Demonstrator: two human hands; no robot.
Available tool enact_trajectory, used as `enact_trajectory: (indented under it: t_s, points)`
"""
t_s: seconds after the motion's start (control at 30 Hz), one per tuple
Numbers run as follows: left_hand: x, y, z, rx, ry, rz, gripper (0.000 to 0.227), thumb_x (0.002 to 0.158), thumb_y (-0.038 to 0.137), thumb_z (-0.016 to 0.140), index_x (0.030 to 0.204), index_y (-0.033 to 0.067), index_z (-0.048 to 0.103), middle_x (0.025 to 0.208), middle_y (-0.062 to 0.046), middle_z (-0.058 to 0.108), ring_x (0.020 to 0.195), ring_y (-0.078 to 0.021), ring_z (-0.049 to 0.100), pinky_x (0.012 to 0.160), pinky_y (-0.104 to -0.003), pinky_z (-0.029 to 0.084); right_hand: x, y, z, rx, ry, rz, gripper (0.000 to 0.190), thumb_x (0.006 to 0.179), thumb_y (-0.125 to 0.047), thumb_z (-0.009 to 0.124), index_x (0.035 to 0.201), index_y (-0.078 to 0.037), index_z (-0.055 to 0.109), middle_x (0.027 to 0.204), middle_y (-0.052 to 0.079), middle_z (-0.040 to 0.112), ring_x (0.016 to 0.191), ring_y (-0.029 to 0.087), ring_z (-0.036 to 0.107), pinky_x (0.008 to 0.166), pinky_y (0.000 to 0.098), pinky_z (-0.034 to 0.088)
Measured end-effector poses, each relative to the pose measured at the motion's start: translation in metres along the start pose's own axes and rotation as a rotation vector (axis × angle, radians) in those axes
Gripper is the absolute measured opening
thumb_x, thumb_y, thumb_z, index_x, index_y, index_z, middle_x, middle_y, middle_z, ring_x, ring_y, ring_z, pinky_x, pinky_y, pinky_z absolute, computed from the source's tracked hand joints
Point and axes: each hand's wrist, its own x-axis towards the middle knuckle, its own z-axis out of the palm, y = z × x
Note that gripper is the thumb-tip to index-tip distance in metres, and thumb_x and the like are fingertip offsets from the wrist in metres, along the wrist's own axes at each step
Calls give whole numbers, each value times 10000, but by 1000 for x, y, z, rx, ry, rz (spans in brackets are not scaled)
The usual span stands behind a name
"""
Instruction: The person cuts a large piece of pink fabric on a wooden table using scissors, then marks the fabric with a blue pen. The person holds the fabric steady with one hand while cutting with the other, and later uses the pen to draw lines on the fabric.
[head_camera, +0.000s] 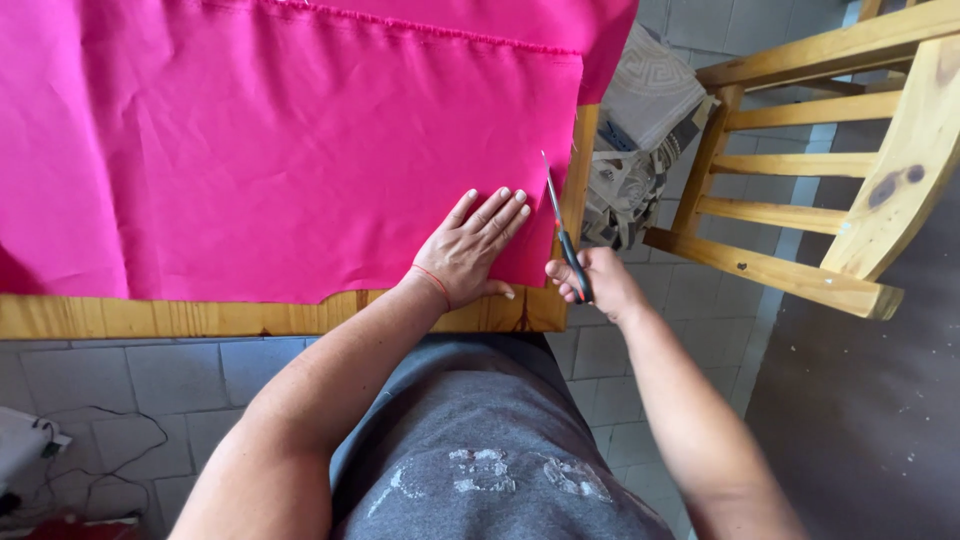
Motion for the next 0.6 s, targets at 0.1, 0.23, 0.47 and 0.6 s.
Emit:
enact_trajectory:
  t_s: [0.1,0.23,0.47,0.6]
  points:
    - [-1,-1,1,-2,11,-6,1522,808,1037,608,1963,177,112,2052,-44,113,1892,-230,76,1544,-569,29,5,-17,-36,-185,-60,-7,610,915,-523,1081,868,36,842,692,204,816,595,202,814,450,242,569]
    - [-2,0,5,-13,55,3,1525,783,1068,510,1963,181,131,2055,-47,133,1893,-231,105,1544,-568,48,30,-27,-79,-379,-193,-16,582,883,-518,1093,877,18,865,699,187,825,622,208,821,540,277,622]
    - [-1,2,10,45,97,-1,1536,763,1129,394,1959,194,160,2050,-52,168,1889,-239,140,1544,-574,79,82,-35,-112,-480,-362,-60,504,871,-481,1103,849,-29,880,658,146,817,604,189,825,563,266,645]
    - [-3,3,15,38,130,-33,1500,788,1127,261,1962,198,161,2054,-43,175,1889,-232,153,1547,-563,77,91,-36,-121,-518,-386,-73,510,878,-462,1106,847,-9,873,653,164,811,602,195,821,571,278,657]
